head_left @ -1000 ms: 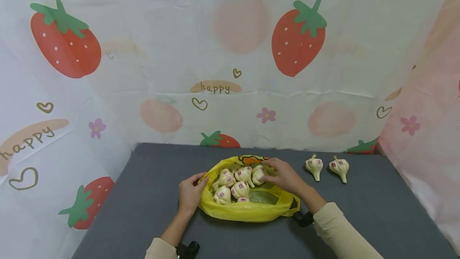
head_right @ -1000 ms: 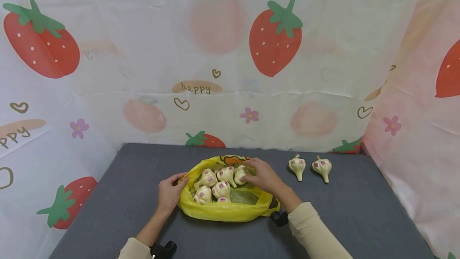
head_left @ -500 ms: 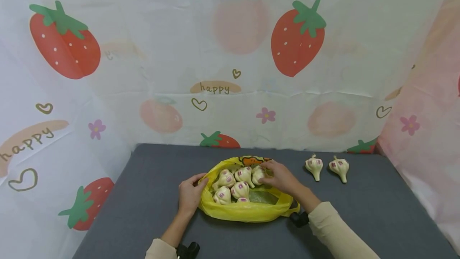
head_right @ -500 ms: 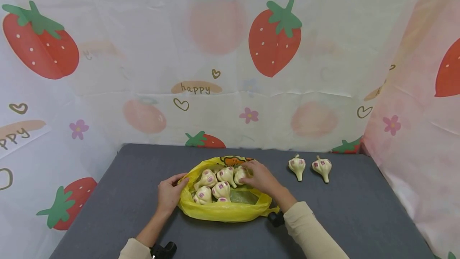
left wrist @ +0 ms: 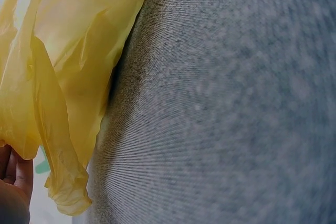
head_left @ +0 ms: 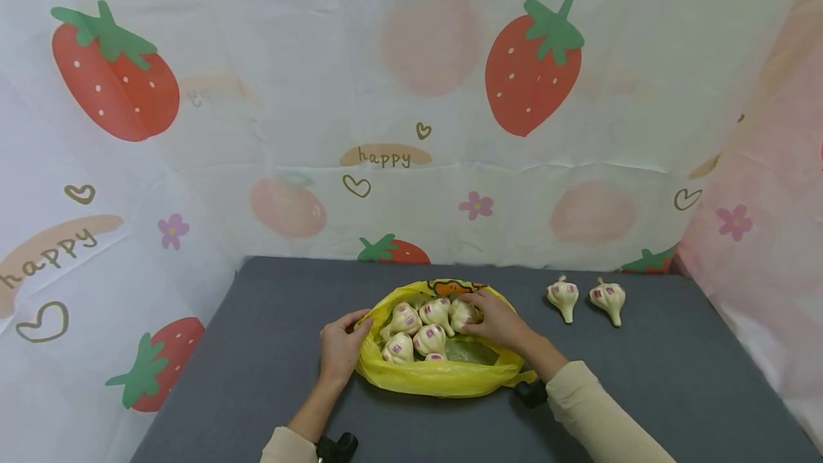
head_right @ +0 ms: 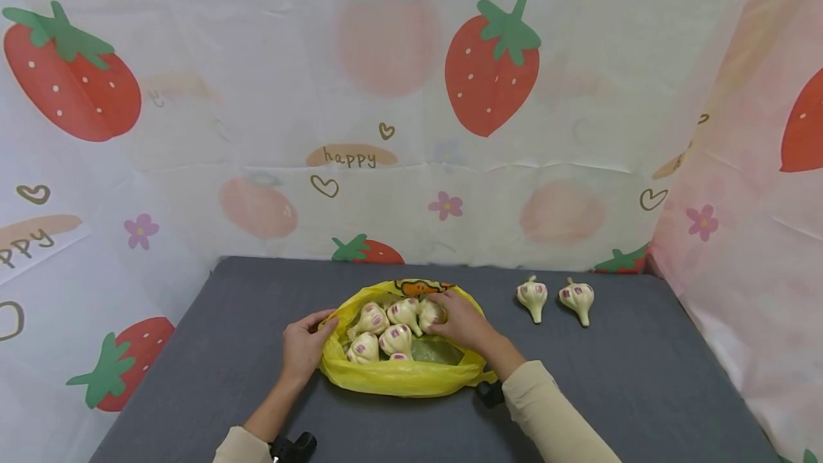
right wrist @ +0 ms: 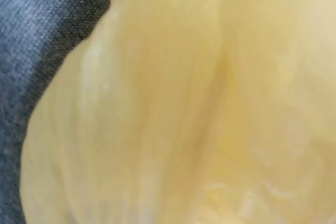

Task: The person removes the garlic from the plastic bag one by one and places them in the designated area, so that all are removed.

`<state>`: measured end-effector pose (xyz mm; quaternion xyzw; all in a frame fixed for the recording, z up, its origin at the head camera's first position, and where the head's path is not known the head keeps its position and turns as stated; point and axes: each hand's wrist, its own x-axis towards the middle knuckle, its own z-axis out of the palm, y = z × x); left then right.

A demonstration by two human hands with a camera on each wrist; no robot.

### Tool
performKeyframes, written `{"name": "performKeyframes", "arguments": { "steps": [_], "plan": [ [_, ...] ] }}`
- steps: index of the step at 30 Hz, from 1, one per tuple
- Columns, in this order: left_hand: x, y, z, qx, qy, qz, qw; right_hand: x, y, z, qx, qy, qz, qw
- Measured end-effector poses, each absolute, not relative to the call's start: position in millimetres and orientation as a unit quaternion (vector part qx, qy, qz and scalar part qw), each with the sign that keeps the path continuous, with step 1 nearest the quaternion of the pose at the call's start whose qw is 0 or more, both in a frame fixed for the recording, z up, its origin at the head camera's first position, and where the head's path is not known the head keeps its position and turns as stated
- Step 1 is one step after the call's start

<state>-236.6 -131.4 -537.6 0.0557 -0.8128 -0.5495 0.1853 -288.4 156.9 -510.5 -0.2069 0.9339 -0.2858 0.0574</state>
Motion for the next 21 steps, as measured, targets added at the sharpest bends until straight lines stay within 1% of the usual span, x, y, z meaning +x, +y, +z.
{"name": "performKeyframes", "arguments": {
  "steps": [14,21],
  "plan": [
    [-235.2,-131.8,-537.6,0.053,-0.814,-0.548,0.186,-287.1,154.2,-510.1,-0.207,0.940,-0.266,0.051],
    [-235.1,-132.7,-537.0,0.050,-0.808,-0.558,0.183,-284.6,154.4,-508.4,-0.228,0.938,-0.258,0.037]
  ]
}}
